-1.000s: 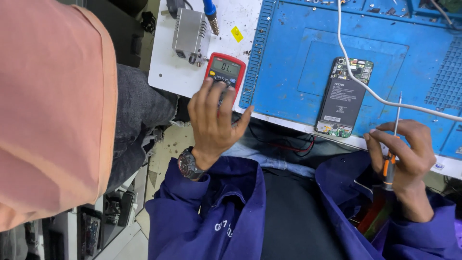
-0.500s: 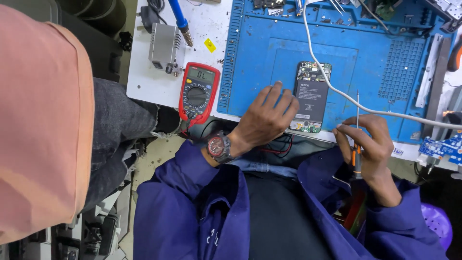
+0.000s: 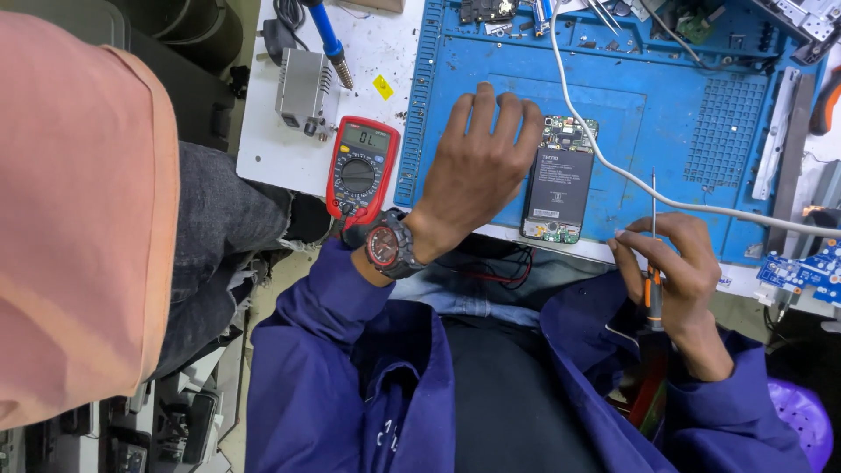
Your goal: Reassembling a mobile phone by aligning internal components and securing them with a screwdriver.
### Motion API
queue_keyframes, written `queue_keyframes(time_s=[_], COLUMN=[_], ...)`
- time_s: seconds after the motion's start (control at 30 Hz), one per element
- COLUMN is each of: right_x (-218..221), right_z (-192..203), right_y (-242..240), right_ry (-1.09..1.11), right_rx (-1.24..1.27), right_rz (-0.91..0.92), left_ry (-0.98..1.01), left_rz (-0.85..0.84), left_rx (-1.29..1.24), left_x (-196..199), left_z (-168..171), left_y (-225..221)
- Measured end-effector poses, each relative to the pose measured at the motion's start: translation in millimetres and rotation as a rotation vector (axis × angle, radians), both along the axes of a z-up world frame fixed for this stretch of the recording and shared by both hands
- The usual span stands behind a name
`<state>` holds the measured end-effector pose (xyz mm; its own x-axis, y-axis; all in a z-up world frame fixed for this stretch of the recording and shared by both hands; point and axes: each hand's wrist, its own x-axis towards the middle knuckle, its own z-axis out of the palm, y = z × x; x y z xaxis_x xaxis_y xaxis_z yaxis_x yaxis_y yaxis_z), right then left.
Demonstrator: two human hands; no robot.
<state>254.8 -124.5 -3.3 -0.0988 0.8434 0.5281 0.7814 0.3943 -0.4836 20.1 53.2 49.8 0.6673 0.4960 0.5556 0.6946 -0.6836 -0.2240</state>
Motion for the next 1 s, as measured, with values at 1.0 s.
queue_keyframes(time_s=[1.0], right_x=[8], right_z=[-24], right_y=[6], right_ry=[0.007], right_rx=[-0.008], right_rz=[-0.026], left_ry=[0.553], left_rz=[0.407], left_rx=[0.304], left_x=[24], left_z=[-96], left_y=[106])
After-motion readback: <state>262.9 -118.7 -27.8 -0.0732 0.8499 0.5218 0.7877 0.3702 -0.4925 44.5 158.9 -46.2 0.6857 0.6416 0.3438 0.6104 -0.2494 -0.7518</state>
